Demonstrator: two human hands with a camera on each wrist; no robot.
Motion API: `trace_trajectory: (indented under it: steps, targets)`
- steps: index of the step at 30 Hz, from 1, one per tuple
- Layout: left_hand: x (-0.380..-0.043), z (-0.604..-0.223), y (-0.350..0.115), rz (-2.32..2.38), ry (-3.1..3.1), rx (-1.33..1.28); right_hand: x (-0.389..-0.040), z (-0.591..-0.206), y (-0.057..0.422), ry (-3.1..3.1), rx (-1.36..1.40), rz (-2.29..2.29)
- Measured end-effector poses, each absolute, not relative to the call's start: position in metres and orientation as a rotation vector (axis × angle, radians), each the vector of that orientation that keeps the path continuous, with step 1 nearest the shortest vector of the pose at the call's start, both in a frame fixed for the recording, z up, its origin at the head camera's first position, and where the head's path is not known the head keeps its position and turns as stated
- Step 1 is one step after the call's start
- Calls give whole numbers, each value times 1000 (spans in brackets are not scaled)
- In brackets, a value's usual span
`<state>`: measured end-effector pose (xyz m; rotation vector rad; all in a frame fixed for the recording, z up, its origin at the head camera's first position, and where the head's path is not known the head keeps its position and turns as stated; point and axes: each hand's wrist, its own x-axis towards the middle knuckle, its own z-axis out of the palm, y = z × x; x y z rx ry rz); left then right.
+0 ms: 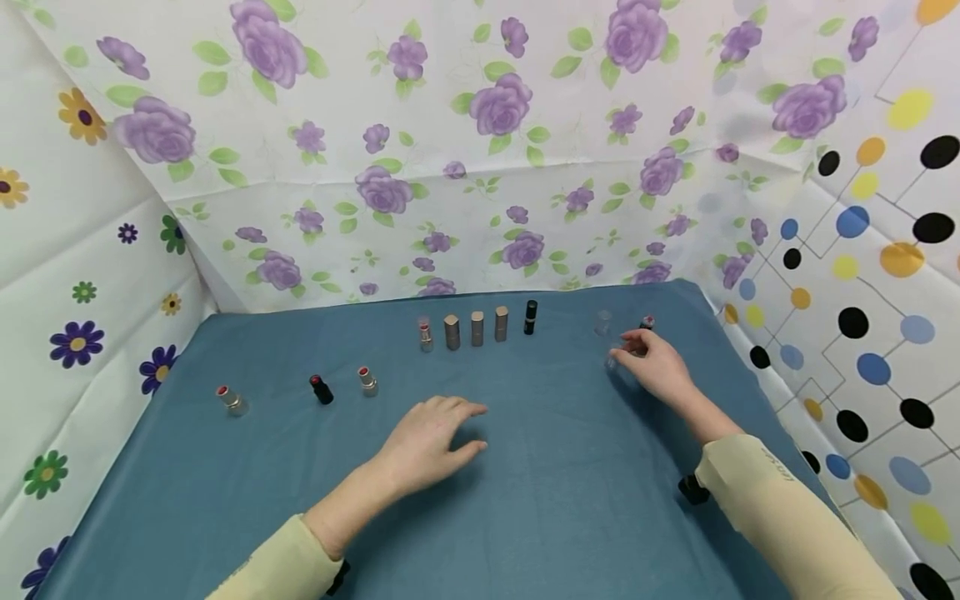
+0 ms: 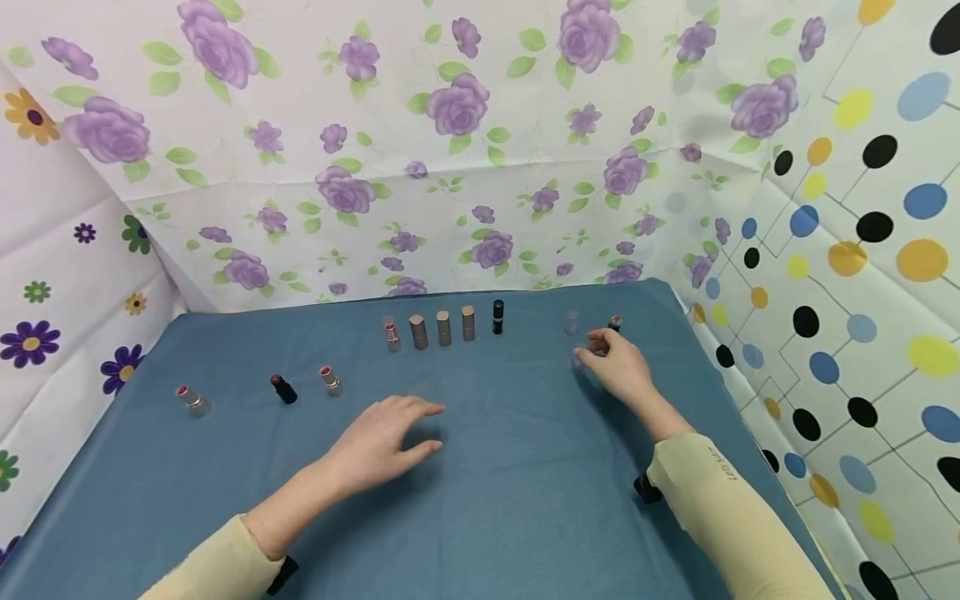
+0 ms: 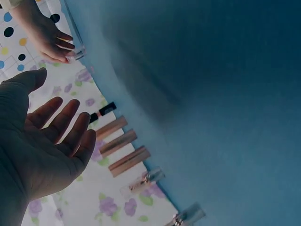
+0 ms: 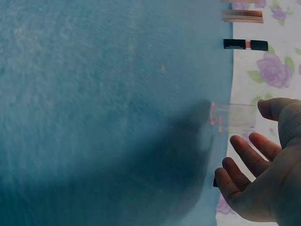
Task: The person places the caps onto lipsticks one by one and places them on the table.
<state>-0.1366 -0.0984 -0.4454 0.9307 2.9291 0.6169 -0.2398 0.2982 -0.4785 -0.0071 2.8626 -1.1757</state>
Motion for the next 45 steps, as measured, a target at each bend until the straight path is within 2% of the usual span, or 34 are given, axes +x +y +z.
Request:
trace_trajectory:
  steps: [22,37,45]
  targets:
    - [-125,-466,-96,604,2894,869,-239,-492,293,2925,28,-1167]
    - [-126,-466,-107,651,2867,795,-229,-481,282,2851,21,-1466]
    - [-127,-466,-114,676,2906,778,-213,-478,265,2657,85,-1709]
